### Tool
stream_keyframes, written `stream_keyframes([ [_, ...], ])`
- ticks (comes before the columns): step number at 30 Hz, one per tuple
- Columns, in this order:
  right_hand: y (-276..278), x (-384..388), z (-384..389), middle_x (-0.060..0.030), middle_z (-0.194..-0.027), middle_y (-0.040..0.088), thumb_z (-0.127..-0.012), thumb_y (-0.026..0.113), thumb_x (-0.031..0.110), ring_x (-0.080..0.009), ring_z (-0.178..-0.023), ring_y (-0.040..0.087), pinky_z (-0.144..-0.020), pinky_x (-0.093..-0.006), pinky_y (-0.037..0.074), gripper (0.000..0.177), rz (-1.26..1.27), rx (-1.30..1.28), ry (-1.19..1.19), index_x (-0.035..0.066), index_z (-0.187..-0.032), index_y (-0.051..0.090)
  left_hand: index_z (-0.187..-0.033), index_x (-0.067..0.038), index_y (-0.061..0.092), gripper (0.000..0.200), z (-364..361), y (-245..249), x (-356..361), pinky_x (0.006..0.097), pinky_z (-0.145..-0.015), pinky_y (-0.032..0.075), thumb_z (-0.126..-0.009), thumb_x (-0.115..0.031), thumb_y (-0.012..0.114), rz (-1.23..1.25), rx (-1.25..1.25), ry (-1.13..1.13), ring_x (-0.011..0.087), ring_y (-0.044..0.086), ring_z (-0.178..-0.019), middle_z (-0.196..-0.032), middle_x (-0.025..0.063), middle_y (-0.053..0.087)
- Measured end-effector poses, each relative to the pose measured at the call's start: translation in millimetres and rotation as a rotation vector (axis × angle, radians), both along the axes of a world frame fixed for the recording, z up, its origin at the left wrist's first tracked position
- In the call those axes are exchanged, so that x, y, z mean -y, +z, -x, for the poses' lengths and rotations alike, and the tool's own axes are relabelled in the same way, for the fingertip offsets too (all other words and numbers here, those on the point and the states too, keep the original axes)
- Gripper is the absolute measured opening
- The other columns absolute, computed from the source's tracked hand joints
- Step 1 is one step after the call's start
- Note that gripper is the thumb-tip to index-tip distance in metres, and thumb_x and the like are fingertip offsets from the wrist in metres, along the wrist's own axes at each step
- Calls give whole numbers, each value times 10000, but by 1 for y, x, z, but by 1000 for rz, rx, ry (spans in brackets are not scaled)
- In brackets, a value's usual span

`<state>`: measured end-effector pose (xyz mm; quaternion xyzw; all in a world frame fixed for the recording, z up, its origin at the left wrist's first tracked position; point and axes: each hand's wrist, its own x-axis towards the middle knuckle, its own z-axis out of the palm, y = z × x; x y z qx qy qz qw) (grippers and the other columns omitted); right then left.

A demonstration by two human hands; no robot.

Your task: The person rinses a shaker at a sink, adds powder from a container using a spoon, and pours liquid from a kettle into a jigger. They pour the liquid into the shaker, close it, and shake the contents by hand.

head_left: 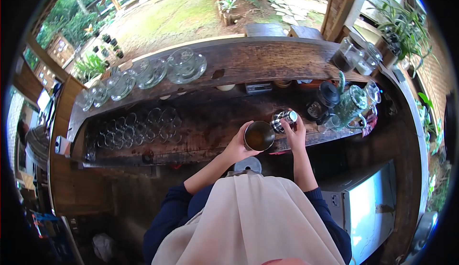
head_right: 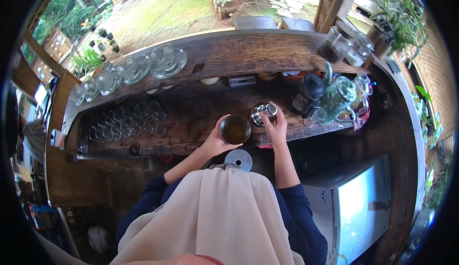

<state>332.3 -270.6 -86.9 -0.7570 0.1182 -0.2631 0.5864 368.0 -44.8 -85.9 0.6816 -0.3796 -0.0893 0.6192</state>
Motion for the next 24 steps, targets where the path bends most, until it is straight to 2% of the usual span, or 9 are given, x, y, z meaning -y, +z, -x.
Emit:
stream_keyframes([
  [2, 18, -15, -5, -67, -1071, 595, -819, 702, 96, -106, -960, 556, -843, -263, 450, 456, -179, -1, 125, 6, -1232, 531, -1387, -81, 218, 972, 3, -1, -13, 376, -994, 408, -638, -87, 838, 26, -1, 26, 242, 500, -1199, -1283, 124, 484],
  [5, 52, -47, -12, -66, -1091, 586, -833, 682, 69, -106, -978, 552, -863, -253, 440, 463, -356, 118, 273, 17, -1259, 509, -1389, -74, 219, 965, 5, 3, -31, 375, -995, 407, -647, -107, 835, 31, -11, 77, 241, 507, -1196, -1283, 124, 492],
  [10, 79, -78, -21, -90, -1180, 550, -851, 660, 73, -128, -1049, 534, -906, -266, 425, 490, -174, 165, 421, 2, -1289, 451, -1393, -52, 220, 966, 11, 15, -59, 366, -1004, 397, -655, -148, 836, -31, -94, 239, 237, 506, -1194, -1286, 123, 493],
  [15, 90, -101, -28, -108, -1245, 528, -860, 644, 72, -147, -1097, 520, -932, -290, 417, 486, -174, 208, 562, 25, -1300, 444, -1389, -37, 239, 971, 10, 18, -79, 348, -1021, 372, -640, -162, 843, -41, -111, 292, 210, 484, -1195, -1282, 124, 491],
  [17, 96, -114, -25, -114, -1240, 533, -853, 654, 82, -160, -1099, 523, -936, -295, 416, 501, -216, 191, 675, 19, -1301, 438, -1389, -42, 246, 961, 9, 15, -83, 342, -1018, 374, -640, -151, 839, -47, -115, 320, 209, 487, -1190, -1279, 122, 489],
  [19, 101, -121, -25, -111, -1195, 564, -836, 671, 82, -157, -1069, 543, -923, -295, 425, 501, -119, 172, 699, 13, -1282, 455, -1388, -47, 253, 952, 10, 12, -85, 335, -1015, 375, -640, -139, 835, -55, -124, 346, 207, 490, -1185, -1275, 120, 487],
  [21, 101, -126, -25, -103, -1126, 597, -816, 687, 76, -138, -1016, 567, -881, -280, 447, 495, 89, 157, 796, 13, -1260, 477, -1394, -49, 247, 963, 11, 13, -84, 332, -1002, 385, -638, -143, 835, -4, -163, 323, 201, 490, -1178, -1270, 119, 487],
  [22, 103, -132, -23, -93, -1074, 612, -804, 698, 77, -128, -970, 582, -818, -267, 471, 487, 6, 131, 813, 17, -1242, 495, -1395, -53, 254, 961, 11, 11, -84, 329, -991, 396, -635, -143, 835, 20, -175, 319, 200, 492, -1171, -1269, 120, 486],
  [24, 103, -135, -23, -96, -1068, 610, -801, 702, 82, -133, -960, 586, -795, -264, 477, 491, 66, 104, 828, 20, -1242, 494, -1394, -53, 259, 955, 11, 11, -84, 329, -988, 398, -636, -142, 834, 24, -175, 318, 199, 491, -1169, -1269, 120, 485],
])
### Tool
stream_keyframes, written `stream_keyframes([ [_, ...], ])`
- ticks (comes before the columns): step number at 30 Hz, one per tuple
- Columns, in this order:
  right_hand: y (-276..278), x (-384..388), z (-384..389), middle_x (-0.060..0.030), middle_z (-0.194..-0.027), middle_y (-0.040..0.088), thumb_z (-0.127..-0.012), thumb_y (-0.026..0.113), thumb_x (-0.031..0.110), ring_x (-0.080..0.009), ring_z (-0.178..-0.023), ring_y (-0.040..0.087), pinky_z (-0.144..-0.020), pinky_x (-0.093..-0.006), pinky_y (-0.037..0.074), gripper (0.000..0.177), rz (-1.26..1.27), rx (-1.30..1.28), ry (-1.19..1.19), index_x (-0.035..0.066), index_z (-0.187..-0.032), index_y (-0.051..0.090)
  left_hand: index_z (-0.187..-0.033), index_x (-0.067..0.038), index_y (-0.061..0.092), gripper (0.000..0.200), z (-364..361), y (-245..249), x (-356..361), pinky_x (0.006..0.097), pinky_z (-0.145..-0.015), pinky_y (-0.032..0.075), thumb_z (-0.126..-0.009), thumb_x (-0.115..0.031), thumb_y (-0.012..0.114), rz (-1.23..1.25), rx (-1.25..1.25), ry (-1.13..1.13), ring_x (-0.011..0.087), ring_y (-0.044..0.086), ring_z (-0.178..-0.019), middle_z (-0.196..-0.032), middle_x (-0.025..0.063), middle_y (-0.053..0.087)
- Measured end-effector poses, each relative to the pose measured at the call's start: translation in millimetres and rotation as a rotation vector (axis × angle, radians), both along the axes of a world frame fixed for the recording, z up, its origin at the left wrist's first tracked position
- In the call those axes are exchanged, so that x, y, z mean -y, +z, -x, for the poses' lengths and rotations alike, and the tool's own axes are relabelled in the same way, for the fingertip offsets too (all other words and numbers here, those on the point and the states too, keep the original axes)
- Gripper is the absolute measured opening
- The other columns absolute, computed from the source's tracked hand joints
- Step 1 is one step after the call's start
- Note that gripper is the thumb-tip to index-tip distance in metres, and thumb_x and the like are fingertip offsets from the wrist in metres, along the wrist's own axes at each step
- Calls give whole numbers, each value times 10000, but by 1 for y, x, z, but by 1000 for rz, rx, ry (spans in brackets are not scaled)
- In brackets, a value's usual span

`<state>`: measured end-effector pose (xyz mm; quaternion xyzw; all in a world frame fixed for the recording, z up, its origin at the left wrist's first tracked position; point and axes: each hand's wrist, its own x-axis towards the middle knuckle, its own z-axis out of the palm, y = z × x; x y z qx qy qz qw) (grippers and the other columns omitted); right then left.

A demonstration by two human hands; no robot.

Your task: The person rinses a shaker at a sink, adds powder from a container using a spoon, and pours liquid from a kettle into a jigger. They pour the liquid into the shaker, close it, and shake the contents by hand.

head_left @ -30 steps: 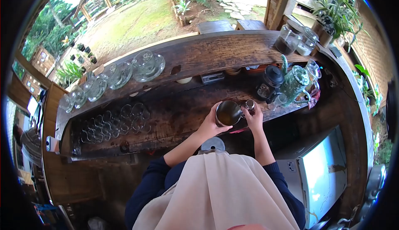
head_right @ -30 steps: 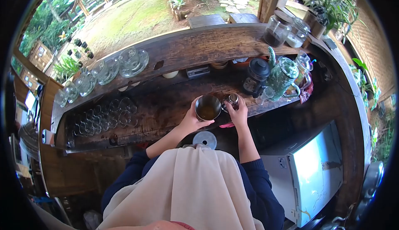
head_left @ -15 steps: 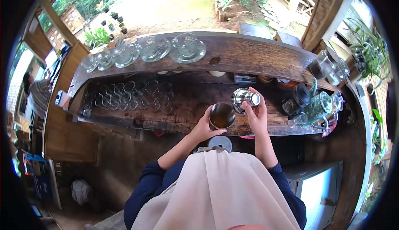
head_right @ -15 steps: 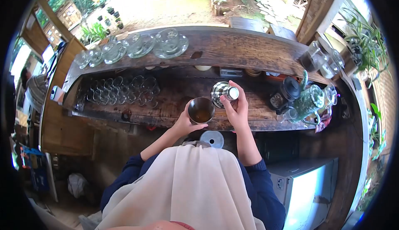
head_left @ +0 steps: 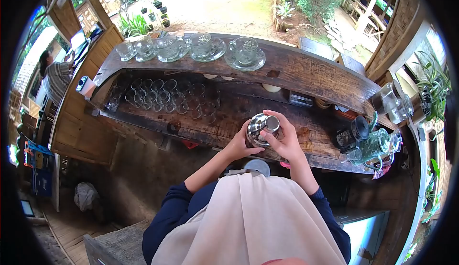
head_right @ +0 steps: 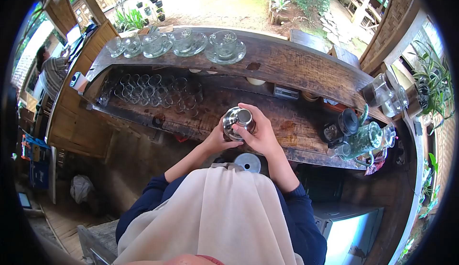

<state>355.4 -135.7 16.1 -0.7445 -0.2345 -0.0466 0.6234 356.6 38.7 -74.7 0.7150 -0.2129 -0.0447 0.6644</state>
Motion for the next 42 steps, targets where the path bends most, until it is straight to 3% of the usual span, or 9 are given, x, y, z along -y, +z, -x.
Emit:
stream_keyframes([
  [15, -5, -6, -1, -103, -1054, 595, -789, 715, 118, -153, -913, 598, -748, -271, 489, 485, 83, 44, -13, 37, -1218, 503, -1400, -61, 252, 964, 1, 5, -2, 326, -946, 425, -635, -131, 834, -1, -26, -26, 195, 494, -1148, -1264, 113, 476],
  [18, -2, -6, -1, -97, -1043, 591, -779, 728, 141, -162, -908, 598, -747, -275, 488, 496, 109, 37, -27, 49, -1215, 509, -1419, -61, 218, 1017, 2, 5, -7, 327, -989, 385, -626, -142, 850, -64, -20, -29, 203, 434, -1221, -1316, 136, 433],
  [21, -3, -4, -4, -93, -1039, 586, -756, 756, 187, -181, -921, 594, -757, -286, 484, 525, 186, 49, -60, 57, -1206, 518, -1441, -62, 177, 1060, -3, -5, -19, 358, -1040, 319, -635, -206, 850, 188, 59, -18, 222, 345, -1305, -1392, 169, 357],
  [23, -5, -7, -4, -96, -1044, 583, -732, 779, 226, -210, -939, 591, -769, -299, 481, 551, 161, 90, -80, 61, -1193, 526, -1445, -45, 185, 945, -10, 16, -37, 394, -1067, 267, -722, -216, 769, 18, 210, 119, 241, 270, -1358, -1457, 168, 278],
  [25, -6, -10, -5, -104, -1048, 585, -718, 789, 231, -225, -958, 587, -789, -309, 478, 544, 184, 128, -108, 50, -1166, 538, -1417, -13, 253, 759, -19, 31, -44, 421, -1066, 257, -800, -187, 658, 57, 261, 154, 257, 294, -1351, -1462, 156, 292],
  [26, -8, -11, -6, -110, -1051, 586, -718, 787, 225, -233, -960, 591, -790, -313, 478, 533, 176, 186, -123, 43, -1155, 542, -1364, 0, 362, 593, -20, 49, -41, 407, -1063, 277, -826, -115, 582, 58, 333, 184, 274, 351, -1323, -1416, 156, 378],
  [30, -10, -14, -9, -127, -1048, 592, -724, 758, 172, -250, -960, 605, -792, -330, 482, 476, 106, 251, -132, 20, -1123, 547, -1250, -2, 506, 429, -25, 90, -19, 383, -1034, 342, -837, -98, 576, 26, 583, 92, 320, 473, -1225, -1270, 178, 528],
  [32, -11, -13, -7, -129, -1037, 596, -727, 736, 147, -254, -948, 611, -786, -336, 484, 444, 88, 207, -120, 17, -1109, 550, -1176, 2, 565, 344, -24, 98, -5, 368, -983, 397, -838, -63, 571, -20, 585, 38, 279, 515, -1188, -1239, 167, 556],
  [42, -30, -17, -8, -135, -991, 599, -713, 691, 125, -283, -890, 618, -753, -355, 491, 370, 76, 176, -148, 31, -1048, 564, -992, -7, 623, 185, -34, 77, 17, 349, -882, 477, -812, -10, 581, -17, 571, -32, 265, 579, -1088, -1140, 147, 622],
])
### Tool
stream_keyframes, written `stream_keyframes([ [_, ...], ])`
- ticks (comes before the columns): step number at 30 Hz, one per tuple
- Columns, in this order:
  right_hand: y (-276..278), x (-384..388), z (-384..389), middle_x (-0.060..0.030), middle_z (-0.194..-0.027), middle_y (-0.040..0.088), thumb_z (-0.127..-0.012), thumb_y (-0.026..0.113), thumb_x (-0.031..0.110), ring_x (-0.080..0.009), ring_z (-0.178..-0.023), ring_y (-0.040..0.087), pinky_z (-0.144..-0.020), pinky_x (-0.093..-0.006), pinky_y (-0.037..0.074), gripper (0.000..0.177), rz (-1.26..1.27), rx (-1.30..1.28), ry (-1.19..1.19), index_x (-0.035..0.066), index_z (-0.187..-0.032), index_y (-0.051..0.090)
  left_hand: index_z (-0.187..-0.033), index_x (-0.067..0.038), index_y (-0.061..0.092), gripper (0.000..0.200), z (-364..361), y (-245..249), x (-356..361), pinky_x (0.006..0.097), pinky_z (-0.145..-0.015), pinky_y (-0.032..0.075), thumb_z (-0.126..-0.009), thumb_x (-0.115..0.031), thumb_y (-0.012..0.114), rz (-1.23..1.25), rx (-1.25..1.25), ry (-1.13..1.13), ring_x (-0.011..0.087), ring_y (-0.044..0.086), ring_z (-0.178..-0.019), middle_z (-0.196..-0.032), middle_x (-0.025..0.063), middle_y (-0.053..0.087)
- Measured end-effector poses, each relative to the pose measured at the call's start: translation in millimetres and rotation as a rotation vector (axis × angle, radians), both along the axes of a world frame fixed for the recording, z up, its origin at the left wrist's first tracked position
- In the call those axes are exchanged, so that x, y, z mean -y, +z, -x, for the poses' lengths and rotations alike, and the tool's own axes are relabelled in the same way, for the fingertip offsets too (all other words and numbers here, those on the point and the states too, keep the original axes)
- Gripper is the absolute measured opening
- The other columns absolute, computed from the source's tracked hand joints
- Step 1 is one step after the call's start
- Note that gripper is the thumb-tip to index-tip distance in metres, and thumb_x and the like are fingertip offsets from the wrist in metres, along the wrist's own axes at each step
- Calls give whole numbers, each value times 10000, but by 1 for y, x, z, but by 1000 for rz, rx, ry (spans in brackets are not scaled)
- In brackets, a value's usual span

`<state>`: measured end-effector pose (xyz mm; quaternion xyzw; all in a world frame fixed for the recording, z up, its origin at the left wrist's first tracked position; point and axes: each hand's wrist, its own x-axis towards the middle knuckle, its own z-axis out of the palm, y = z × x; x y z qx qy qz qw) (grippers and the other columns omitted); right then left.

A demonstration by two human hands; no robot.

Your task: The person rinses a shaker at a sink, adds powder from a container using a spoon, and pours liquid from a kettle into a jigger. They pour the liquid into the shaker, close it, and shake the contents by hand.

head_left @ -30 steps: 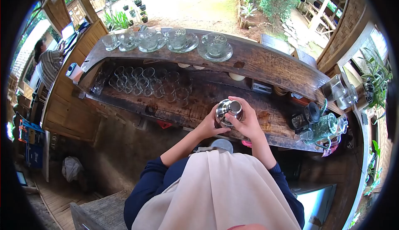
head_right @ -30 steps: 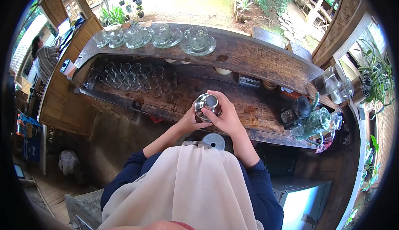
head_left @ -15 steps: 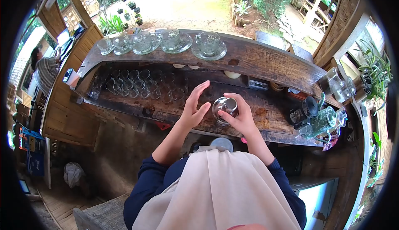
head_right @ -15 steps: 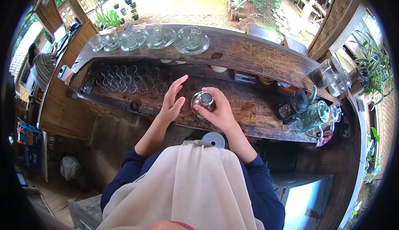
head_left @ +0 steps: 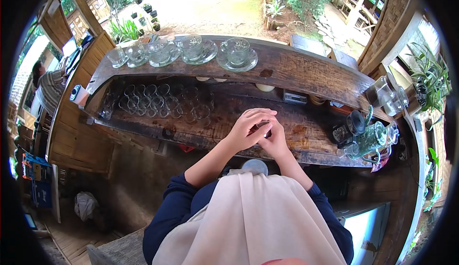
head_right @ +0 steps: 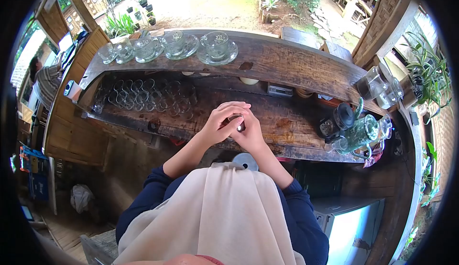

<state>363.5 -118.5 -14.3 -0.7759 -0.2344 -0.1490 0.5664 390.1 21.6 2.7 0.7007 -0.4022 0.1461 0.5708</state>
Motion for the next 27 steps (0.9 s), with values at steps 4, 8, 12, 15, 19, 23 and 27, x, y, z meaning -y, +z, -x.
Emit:
stream_keyframes([
  [4, -10, -3, -4, -140, -986, 596, -703, 689, 124, -300, -888, 615, -751, -362, 492, 361, -24, 76, -53, 34, -1034, 574, -946, 0, 625, 172, 1, -3, 2, 362, -896, 469, -782, 7, 574, 57, -30, 23, 273, 575, -1096, -1085, 143, 650],
  [8, -24, -5, -6, -155, -981, 597, -699, 651, 119, -329, -883, 612, -762, -379, 493, 355, -48, 118, -76, 29, -1033, 571, -940, -46, 638, 165, -1, -8, 6, 387, -888, 455, -778, -79, 627, 86, -29, 74, 282, 615, -1028, -1027, 98, 673],
  [12, -27, -8, -10, -165, -967, 605, -697, 605, 103, -348, -885, 612, -777, -398, 491, 329, -88, 254, -107, 19, -1014, 578, -900, -24, 631, 163, -1, -6, 7, 398, -881, 468, -744, -49, 593, 103, 33, 97, 299, 633, -986, -972, 106, 676],
  [15, -20, -9, -13, -164, -951, 607, -691, 597, 92, -349, -878, 611, -778, -396, 489, 309, -92, 303, -85, 14, -990, 590, -883, -19, 630, 162, -4, -7, 7, 400, -862, 480, -728, -48, 590, 124, 45, 90, 310, 637, -967, -947, 111, 673],
  [19, -19, -10, -10, -162, -935, 604, -674, 610, 91, -334, -855, 602, -784, -381, 481, 315, -118, 255, -88, 11, -978, 598, -871, -25, 635, 159, -4, -10, 7, 393, -824, 497, -722, -76, 619, 170, 20, 71, 321, 638, -937, -918, 115, 670],
  [23, -23, -10, -9, -153, -942, 600, -669, 632, 98, -317, -867, 597, -780, -379, 474, 338, -144, 223, -90, 15, -995, 591, -884, -18, 630, 147, -1, -10, 7, 387, -835, 487, -744, -58, 609, 144, -14, 77, 317, 630, -947, -926, 124, 663],
  [27, -21, -10, -8, -144, -951, 600, -678, 640, 106, -313, -871, 595, -776, -377, 472, 333, -142, 221, -93, 19, -995, 585, -916, -14, 628, 164, -1, -10, 5, 382, -846, 479, -758, -51, 607, 114, 7, 62, 311, 622, -970, -955, 128, 661],
])
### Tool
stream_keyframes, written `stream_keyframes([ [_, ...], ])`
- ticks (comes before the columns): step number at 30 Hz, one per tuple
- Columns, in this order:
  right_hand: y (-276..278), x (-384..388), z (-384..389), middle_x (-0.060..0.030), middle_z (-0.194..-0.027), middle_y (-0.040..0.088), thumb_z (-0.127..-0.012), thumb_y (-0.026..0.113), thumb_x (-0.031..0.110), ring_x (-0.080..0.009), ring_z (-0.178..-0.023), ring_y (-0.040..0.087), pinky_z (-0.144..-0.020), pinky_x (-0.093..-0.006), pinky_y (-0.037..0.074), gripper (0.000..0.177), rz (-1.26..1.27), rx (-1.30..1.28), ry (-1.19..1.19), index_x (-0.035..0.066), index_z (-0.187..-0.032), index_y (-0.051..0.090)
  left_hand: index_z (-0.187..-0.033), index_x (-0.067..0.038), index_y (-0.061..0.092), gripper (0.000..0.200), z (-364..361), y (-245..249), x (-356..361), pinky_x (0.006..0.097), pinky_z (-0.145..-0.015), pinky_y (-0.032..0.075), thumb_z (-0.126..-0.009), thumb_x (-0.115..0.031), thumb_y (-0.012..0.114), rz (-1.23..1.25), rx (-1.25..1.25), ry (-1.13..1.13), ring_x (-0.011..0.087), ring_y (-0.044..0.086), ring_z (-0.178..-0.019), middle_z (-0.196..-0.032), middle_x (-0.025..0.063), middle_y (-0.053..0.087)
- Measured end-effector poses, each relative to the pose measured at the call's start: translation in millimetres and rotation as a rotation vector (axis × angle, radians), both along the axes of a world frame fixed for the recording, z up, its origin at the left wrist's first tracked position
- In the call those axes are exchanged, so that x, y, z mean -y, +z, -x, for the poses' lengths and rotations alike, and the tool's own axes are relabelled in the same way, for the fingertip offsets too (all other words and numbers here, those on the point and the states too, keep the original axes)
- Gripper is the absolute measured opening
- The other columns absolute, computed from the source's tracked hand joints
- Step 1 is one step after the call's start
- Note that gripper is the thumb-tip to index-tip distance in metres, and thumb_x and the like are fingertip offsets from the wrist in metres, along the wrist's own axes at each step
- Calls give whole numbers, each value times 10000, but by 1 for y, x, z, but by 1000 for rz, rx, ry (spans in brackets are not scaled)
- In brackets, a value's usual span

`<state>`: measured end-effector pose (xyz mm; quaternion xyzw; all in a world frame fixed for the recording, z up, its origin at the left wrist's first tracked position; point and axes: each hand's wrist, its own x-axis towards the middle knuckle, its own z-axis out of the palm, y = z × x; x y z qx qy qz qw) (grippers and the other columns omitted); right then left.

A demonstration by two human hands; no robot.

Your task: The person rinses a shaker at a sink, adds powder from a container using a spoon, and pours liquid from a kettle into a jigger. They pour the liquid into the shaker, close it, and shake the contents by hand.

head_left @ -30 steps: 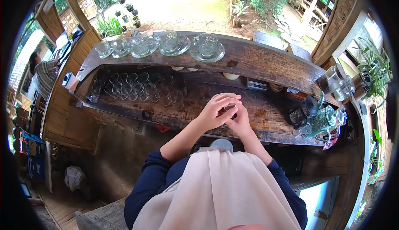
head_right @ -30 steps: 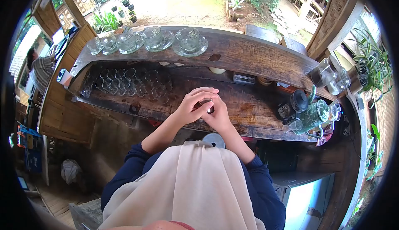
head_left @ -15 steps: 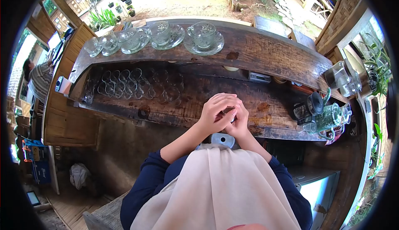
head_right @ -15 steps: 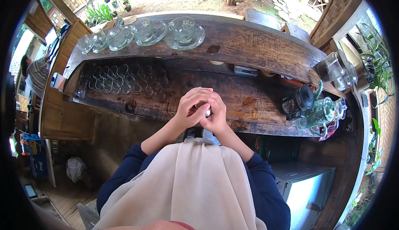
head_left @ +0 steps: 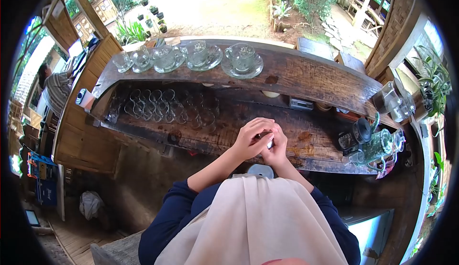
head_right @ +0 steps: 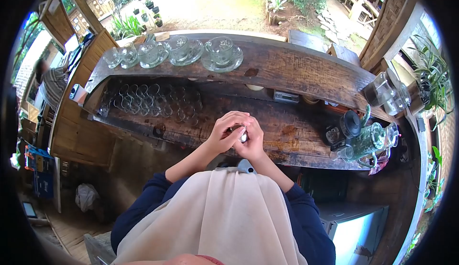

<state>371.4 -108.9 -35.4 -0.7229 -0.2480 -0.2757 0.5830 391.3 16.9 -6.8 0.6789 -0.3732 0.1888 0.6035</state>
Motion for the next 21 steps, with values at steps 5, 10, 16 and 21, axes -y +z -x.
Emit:
stream_keyframes([
  [5, 0, 3, -1, -134, -965, 602, -688, 662, 129, -317, -889, 590, -786, -382, 468, 346, 33, -7, 7, 30, -1009, 580, -1055, 8, 581, 300, 0, -8, -4, 398, -925, 443, -763, -57, 604, -1, -3, -46, 298, 571, -1073, -1108, 159, 603],
  [10, 12, 2, 2, -143, -1024, 612, -701, 735, 162, -308, -947, 592, -825, -377, 467, 396, 64, -6, 19, 37, -1041, 576, -1314, -8, 353, 817, 14, -44, -5, 389, -1002, 382, -661, -204, 802, 147, 0, 97, 272, 441, -1225, -1319, 166, 412],
  [16, 6, 13, 5, -159, -1147, 547, -751, 738, 176, -321, -992, 571, -862, -365, 454, 576, 14, -178, 144, 48, -1231, 448, -1395, -80, 168, 1122, 30, -97, -7, 375, -1020, 362, -550, -186, 900, 208, -517, -74, 235, 423, -1229, -1340, 135, 363],
  [21, 49, 38, -5, -141, -1091, 551, -781, 710, 181, -296, -972, 567, -843, -373, 450, 462, 433, 122, 161, 44, -1162, 485, -1367, -80, 268, 1021, 18, -88, -3, 366, -986, 399, -558, -169, 885, 208, -469, -160, 220, 482, -1177, -1267, 116, 457],
])
